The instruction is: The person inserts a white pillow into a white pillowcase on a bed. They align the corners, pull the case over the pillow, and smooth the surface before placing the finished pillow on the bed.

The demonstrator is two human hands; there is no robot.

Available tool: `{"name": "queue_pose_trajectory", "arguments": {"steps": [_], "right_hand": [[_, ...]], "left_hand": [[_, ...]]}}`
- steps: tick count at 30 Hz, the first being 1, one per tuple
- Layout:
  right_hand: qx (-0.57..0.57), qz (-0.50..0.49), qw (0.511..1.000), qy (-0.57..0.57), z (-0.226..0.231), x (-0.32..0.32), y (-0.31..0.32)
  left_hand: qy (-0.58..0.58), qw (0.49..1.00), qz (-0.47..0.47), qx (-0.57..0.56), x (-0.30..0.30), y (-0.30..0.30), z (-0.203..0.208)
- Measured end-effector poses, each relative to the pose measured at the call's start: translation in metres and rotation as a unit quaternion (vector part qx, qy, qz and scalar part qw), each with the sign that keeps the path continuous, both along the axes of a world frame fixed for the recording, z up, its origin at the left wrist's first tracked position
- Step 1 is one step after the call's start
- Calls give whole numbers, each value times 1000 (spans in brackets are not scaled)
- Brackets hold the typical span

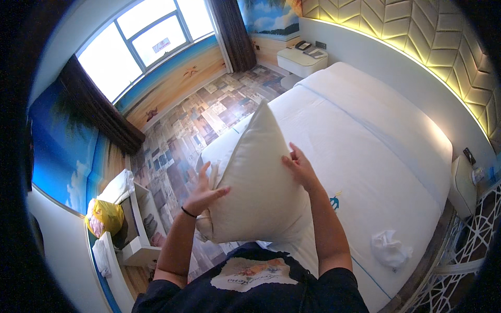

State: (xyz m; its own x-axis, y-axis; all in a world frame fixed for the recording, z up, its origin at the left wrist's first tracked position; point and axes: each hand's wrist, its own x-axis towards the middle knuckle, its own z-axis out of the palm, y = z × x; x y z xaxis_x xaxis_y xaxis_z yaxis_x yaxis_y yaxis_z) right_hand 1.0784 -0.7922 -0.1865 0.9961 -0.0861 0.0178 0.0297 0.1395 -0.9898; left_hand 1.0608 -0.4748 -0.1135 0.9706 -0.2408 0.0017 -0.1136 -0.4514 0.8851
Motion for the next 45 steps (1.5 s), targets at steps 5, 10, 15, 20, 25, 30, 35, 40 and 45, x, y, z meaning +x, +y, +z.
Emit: {"name": "queue_pose_trajectory", "arguments": {"steps": [5,10,15,20,25,30,35,40,45], "right_hand": [[-217,107,967,-76,-10,-23,43],[-126,129,974,-138,-41,-23,39],[-241,99,966,7,-33,17,8],[-112,273,940,169,37,20,8],[-126,310,930,154,32,8,9],[23,241,965,100,-8,-15,21],[-9,-2,999,36,-34,-26,24],[-140,-154,944,-257,62,-41,16],[-113,-235,941,-216,130,-54,15]], "left_hand": [[149,985,72,57,-8,-4,-23],[116,988,50,-90,-51,5,-55],[-44,995,19,-89,-53,2,-39],[-112,992,-24,-61,-10,25,21],[-257,954,-148,32,28,20,75],[-271,924,-238,126,22,-12,48],[-315,905,-174,227,-7,-27,41],[-287,921,-241,104,-41,-71,77],[-306,910,-260,100,-41,-110,29]]}}
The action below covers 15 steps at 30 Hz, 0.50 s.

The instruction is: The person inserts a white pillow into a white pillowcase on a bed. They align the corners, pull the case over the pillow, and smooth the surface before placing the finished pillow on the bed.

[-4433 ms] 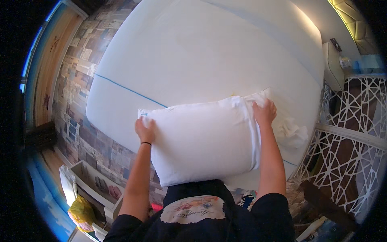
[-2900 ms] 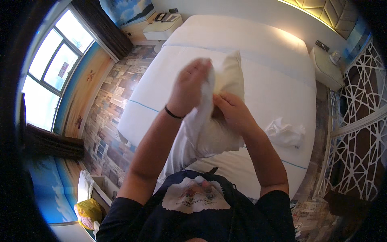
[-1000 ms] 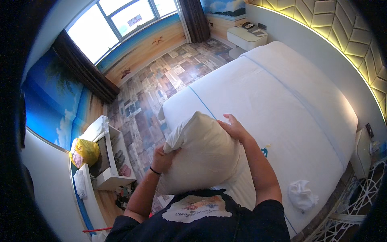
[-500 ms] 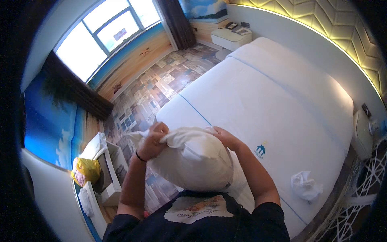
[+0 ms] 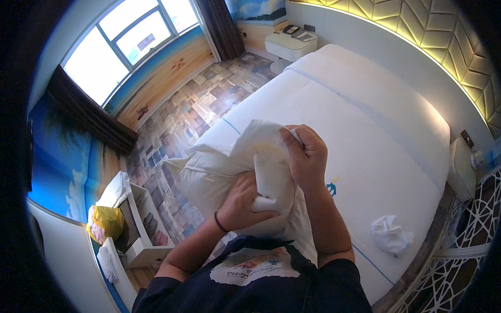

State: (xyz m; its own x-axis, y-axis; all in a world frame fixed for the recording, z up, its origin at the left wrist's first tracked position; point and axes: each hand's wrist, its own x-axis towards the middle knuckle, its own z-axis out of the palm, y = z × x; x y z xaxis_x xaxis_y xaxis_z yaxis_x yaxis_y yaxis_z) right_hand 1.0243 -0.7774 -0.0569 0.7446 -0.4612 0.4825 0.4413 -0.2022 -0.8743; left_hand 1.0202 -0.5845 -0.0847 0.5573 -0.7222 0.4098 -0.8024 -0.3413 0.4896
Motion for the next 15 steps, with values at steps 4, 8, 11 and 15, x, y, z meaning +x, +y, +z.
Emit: {"name": "queue_pose_trajectory", "arguments": {"steps": [4,8,11,15], "right_hand": [[-74,-23,997,-23,5,-17,-2],[10,-60,998,-21,-11,-29,-33],[63,-160,985,7,-24,-44,-69],[105,-202,973,42,-40,-78,-110]], "left_hand": [[23,999,24,23,17,-31,-44],[-5,999,-45,-6,13,-43,-35],[-53,997,-58,-20,3,-22,9],[-233,914,263,-205,34,56,-11]]}}
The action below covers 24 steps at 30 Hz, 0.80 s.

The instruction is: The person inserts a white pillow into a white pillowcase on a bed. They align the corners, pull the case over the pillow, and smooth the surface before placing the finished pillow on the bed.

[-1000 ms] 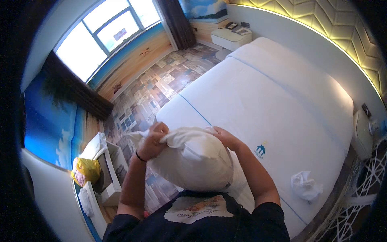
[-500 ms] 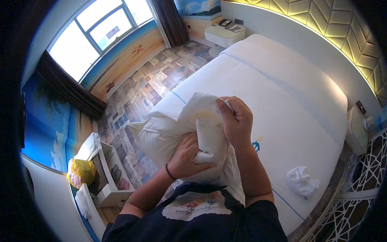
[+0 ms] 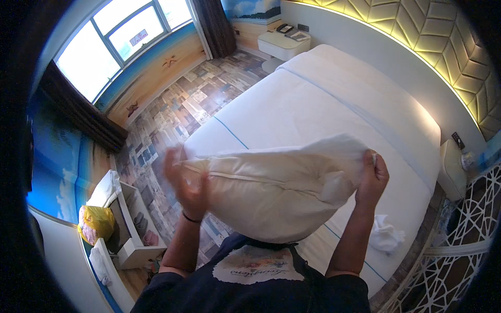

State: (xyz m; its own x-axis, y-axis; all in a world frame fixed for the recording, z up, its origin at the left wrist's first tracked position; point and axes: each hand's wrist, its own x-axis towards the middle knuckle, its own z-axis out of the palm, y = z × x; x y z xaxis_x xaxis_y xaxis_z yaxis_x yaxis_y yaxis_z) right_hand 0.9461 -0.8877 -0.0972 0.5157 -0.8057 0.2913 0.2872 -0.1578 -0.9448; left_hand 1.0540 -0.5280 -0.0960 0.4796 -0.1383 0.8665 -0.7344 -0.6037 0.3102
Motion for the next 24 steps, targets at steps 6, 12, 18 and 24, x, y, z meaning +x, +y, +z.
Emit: {"name": "queue_pose_trajectory", "arguments": {"steps": [6,12,18,24], "right_hand": [[25,-26,998,42,-20,-24,-43],[-385,-40,917,98,15,-28,61],[-447,63,865,219,5,7,141],[-403,60,894,189,-18,-8,139]], "left_hand": [[532,667,-350,-386,43,17,-82],[507,756,-391,-135,33,-77,-62],[478,667,-555,-135,12,-126,-59],[627,571,-518,-116,34,-116,-69]]}}
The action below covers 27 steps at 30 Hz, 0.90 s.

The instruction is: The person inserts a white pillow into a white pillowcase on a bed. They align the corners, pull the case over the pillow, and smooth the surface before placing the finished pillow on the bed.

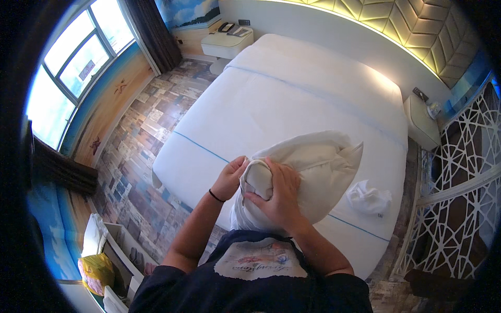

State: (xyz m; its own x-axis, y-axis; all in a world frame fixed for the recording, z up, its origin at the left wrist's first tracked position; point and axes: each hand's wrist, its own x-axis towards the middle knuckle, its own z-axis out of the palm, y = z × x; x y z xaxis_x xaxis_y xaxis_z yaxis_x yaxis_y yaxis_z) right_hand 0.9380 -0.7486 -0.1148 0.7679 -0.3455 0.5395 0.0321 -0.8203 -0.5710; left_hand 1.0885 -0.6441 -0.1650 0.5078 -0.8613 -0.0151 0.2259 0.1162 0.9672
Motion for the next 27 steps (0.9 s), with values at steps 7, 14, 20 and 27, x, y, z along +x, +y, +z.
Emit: {"name": "queue_pose_trajectory", "arguments": {"steps": [7,14,20,27], "right_hand": [[27,-9,998,-58,0,-10,-10],[-86,61,994,-32,-13,-37,-27],[-39,98,994,-27,-6,-40,-17],[-13,86,994,-65,-22,-38,-15]], "left_hand": [[-92,992,83,-23,-1,4,62],[104,941,302,-115,45,10,59],[-228,865,441,72,59,15,12],[-323,929,142,109,-9,14,24]]}}
